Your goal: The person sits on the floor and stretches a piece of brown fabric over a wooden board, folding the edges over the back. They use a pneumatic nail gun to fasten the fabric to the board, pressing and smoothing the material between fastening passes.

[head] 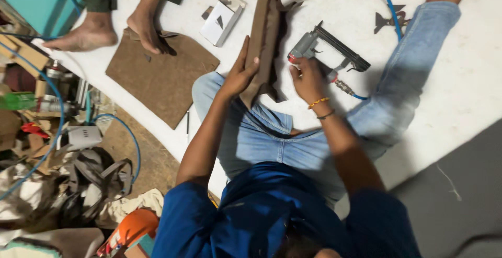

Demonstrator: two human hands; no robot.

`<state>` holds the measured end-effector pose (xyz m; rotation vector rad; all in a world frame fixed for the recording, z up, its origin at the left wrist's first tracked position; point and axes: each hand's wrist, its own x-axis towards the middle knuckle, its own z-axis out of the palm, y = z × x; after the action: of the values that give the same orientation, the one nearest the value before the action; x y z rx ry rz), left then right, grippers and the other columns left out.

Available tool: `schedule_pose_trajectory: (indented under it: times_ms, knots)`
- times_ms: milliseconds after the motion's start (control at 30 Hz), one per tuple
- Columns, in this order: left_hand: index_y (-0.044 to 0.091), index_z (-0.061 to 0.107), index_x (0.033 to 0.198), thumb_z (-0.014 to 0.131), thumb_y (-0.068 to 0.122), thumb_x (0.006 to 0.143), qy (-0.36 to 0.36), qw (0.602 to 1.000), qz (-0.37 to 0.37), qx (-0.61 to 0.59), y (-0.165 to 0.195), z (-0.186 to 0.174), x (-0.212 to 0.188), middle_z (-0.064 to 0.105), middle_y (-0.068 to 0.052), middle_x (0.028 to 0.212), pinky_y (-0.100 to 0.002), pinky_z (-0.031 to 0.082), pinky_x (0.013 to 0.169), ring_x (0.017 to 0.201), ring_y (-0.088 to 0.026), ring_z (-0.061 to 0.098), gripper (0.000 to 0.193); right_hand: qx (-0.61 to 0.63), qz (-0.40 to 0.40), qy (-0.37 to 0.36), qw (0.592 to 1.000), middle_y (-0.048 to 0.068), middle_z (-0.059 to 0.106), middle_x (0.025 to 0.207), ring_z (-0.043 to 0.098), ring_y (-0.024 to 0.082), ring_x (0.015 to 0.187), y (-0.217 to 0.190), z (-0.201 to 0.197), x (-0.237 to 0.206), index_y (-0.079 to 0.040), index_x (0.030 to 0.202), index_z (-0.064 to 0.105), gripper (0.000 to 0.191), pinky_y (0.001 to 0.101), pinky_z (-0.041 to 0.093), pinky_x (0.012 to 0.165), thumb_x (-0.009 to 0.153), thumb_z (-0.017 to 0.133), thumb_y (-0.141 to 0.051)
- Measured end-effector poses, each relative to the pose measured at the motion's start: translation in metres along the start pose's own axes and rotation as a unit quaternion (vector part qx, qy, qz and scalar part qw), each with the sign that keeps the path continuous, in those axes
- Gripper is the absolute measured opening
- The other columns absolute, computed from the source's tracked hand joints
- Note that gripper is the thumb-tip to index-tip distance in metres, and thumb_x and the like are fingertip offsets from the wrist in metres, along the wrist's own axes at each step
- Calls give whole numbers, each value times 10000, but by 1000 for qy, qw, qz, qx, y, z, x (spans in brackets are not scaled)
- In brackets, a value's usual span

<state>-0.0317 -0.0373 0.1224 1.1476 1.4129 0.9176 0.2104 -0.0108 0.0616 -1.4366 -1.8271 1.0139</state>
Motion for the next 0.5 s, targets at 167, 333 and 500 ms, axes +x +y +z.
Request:
schedule_pose_trajectory:
  times_ms: [167,333,500]
  knots:
    - [-5,100,1659,343,468,1124,-24,997,59,-51,-16,34,-4,131,-176,1750,-350,107,1298,1626,-280,108,755,377,320,-62,867,100,529,901,471,230,776,-48,26,9,45,1182,583,521,432,392,645,1143,510,-469]
    - [-3,101,1660,261,487,1135,-6,997,80,16,-30,53,-5,82,-173,1759,-366,49,1318,1642,-302,20,735,310,220,19,925,91,713,1170,664,160,1067,-41,39,10,34,1276,635,604,306,512,926,1066,445,-500]
    - [-3,109,1657,237,519,1131,-7,994,99,41,-56,57,3,75,-176,1758,-365,25,1318,1638,-294,11,752,311,205,85,924,117,643,1033,578,165,951,-15,65,3,82,1121,626,618,332,466,855,1124,430,-504]
